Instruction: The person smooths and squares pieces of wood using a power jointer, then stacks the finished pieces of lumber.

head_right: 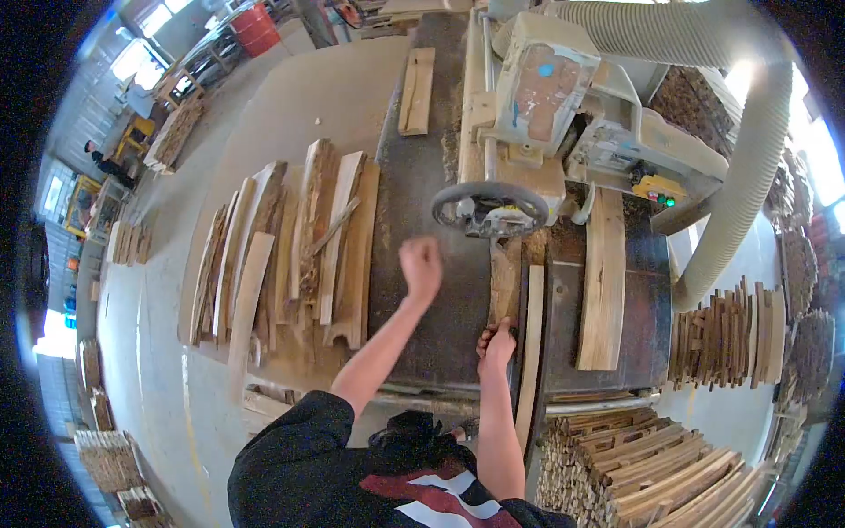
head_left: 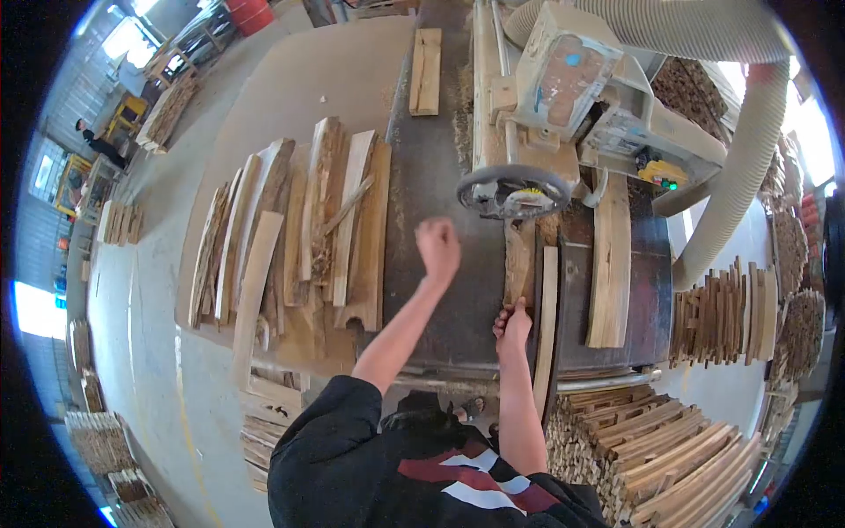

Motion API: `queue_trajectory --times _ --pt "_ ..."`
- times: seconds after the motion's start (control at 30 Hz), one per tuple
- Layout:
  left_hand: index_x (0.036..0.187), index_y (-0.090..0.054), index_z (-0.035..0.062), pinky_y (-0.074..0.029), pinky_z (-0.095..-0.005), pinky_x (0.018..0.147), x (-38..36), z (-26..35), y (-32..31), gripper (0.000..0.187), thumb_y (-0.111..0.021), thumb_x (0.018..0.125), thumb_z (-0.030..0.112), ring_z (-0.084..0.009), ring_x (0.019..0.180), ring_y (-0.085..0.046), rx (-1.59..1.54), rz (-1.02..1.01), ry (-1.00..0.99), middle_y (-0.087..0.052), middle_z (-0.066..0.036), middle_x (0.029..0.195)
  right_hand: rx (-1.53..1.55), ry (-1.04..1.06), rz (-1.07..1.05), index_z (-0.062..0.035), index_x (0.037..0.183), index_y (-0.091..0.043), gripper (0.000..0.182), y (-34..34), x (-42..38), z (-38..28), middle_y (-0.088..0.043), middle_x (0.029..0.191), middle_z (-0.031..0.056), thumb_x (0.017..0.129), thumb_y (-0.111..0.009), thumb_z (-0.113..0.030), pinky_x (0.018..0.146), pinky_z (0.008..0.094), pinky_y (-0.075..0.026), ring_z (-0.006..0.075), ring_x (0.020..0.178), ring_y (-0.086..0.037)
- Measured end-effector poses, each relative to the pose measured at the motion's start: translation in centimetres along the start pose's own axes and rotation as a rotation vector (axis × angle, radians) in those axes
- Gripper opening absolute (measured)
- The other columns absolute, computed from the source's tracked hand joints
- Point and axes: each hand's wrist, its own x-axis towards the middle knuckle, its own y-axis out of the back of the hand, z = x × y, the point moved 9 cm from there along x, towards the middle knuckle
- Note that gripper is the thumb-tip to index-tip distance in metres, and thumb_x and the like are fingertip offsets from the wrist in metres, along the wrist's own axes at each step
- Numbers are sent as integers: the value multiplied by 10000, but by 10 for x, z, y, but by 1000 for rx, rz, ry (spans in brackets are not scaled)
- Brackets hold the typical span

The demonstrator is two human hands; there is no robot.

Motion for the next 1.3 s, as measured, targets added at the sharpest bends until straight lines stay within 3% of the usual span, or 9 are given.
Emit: queue_trajectory --times 0.2,0.33,0.43,0.73,0.83,0.97,1.17,1.23,1.3 --pt "1232 -615 67 -424 -509 999 208 -40 -19 496 -780 789 218 -444 1227 -470 176 319 -86 -476 -274 1336 50 113 48 -97 803 -495 423 -49 24 -39 -440 580 6 1052 -453 -436 373 270 -235 114 428 -369" --pt "1330 -598 142 -461 -527 973 327 -76 -88 654 -766 778 450 -473 1186 -495 438 66 -61 -484 -277 1297 -28 63 122 -121 794 -537 443 -78 47 -62 -482 585 1 1048 -439 -470 372 241 -210 95 423 -375" --pt "1226 -678 132 -483 -544 905 331 -85 -101 537 -756 759 386 -446 1124 -527 480 97 -80 -500 -273 1254 -62 73 21 -110 794 -549 454 -93 76 -77 -501 583 10 1052 -427 -461 368 248 -221 100 437 -396" --pt "1198 -678 132 -458 -527 820 44 5 20 533 -748 723 364 -436 1047 -532 517 24 -139 -509 -245 1144 -456 507 -157 -43 875 -671 359 -131 47 -78 -641 730 42 1011 -544 -350 553 308 -470 141 648 -609" --pt "1025 -714 105 -432 -506 832 -86 52 76 369 -699 837 422 -377 1045 -551 380 -214 -114 -565 -184 1071 -959 1012 -247 8 1014 -687 308 -107 -15 -31 -673 846 204 911 -663 -281 794 462 -507 411 833 -645" --pt "998 -681 37 -393 -540 913 -187 49 116 388 -706 875 403 -397 1101 -532 126 -119 -120 -554 -210 1153 -1128 950 -166 7 1006 -685 370 5 -110 33 -648 883 245 791 -768 -282 771 449 -509 401 864 -645" --pt "1369 -382 -81 -270 -580 1079 -290 65 102 768 -695 873 414 -441 1380 -332 299 -177 -22 -401 -260 1435 -880 670 -100 -9 935 -642 370 154 -144 117 -601 660 73 807 -786 -325 615 346 -501 214 586 -589" --pt "1365 -390 -76 -267 -577 1083 -300 79 91 763 -694 871 419 -441 1377 -338 314 -202 -71 -409 -258 1431 -646 -196 -316 -83 954 -625 356 186 -143 173 -540 649 5 838 -773 -386 525 280 -449 117 567 -527" --pt "1354 -409 -75 -265 -568 1091 -307 94 75 738 -685 876 414 -437 1374 -349 309 -250 -120 -427 -252 1422 -503 -268 -357 -117 951 -608 332 198 -138 180 -520 650 -13 863 -748 -405 494 251 -412 94 566 -509"
